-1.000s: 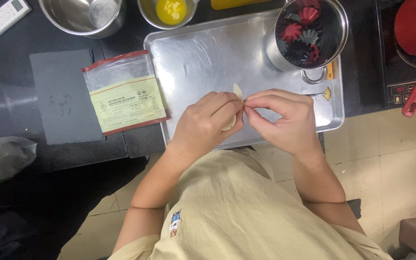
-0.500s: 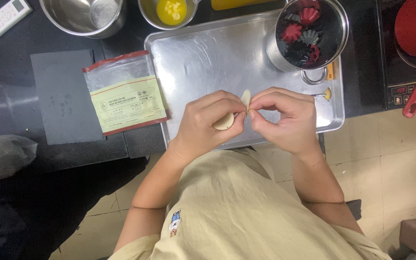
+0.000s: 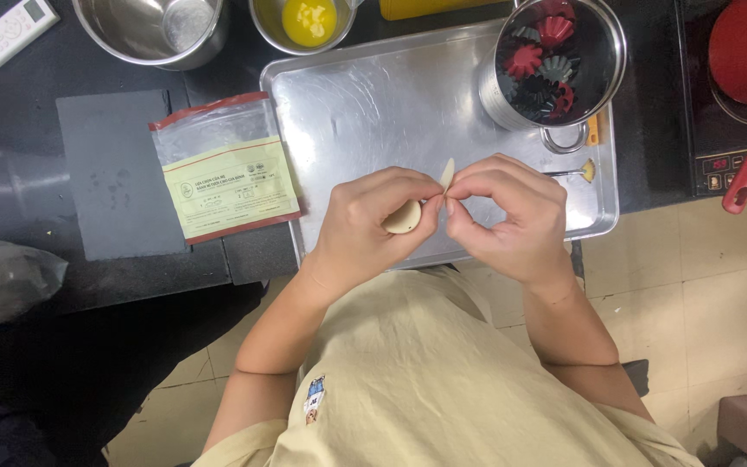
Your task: The person carries a large bowl of butter chunks to a work counter, rinses a saucepan at the sink, and sets the bowl of butter on an induction cooktop, pressing its controls to melt the butter. The person then repositions a metal baking tray and shapes small dough pieces by hand, folding and pressing them on the tray.
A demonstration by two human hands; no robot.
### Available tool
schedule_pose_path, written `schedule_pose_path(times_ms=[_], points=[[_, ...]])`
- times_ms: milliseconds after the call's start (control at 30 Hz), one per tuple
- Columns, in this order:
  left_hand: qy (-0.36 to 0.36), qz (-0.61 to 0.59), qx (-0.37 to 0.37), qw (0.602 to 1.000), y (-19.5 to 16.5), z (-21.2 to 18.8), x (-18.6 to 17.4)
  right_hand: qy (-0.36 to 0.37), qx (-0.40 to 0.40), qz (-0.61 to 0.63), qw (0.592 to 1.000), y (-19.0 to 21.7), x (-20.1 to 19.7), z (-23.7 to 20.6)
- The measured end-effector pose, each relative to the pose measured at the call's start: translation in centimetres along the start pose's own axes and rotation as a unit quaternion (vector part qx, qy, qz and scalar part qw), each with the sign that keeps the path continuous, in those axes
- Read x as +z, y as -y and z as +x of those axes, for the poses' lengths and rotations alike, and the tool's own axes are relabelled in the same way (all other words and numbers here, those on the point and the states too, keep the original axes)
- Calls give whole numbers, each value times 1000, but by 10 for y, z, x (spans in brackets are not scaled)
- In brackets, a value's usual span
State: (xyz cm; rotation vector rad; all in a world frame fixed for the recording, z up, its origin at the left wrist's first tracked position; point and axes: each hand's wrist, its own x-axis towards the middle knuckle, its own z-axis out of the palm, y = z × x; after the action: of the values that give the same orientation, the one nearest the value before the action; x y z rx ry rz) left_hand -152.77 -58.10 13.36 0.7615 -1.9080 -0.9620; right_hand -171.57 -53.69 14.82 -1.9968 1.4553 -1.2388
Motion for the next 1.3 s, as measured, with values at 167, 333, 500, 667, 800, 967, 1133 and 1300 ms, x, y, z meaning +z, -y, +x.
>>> schedule_pose_path(times_ms=[167, 333, 500, 667, 800, 967, 1133, 1300], points=[[3, 10, 8, 1000, -1, 2, 0, -10, 9, 28, 1000, -3, 0, -2], [14, -10, 4, 1000, 0, 4, 1, -9, 46, 89, 995, -9, -1, -5], [-4, -8, 9, 1000, 0, 5, 3, -5, 71, 161, 984, -13, 1, -5], [-13, 33, 30, 999, -2, 6, 4, 7, 90, 185, 979, -13, -1, -4], [-9, 33, 28, 999, -3, 6, 4, 14, 102, 163, 981, -13, -3, -5], [0, -6, 10, 1000, -4, 6, 5, 23, 126, 234, 964, -18, -2, -8], [12, -66, -25, 997, -8, 3, 2, 31, 148, 321, 935, -19, -5, -15], [36, -140, -65, 987, -19, 1, -4, 21, 142, 351, 926, -8, -12, -20]])
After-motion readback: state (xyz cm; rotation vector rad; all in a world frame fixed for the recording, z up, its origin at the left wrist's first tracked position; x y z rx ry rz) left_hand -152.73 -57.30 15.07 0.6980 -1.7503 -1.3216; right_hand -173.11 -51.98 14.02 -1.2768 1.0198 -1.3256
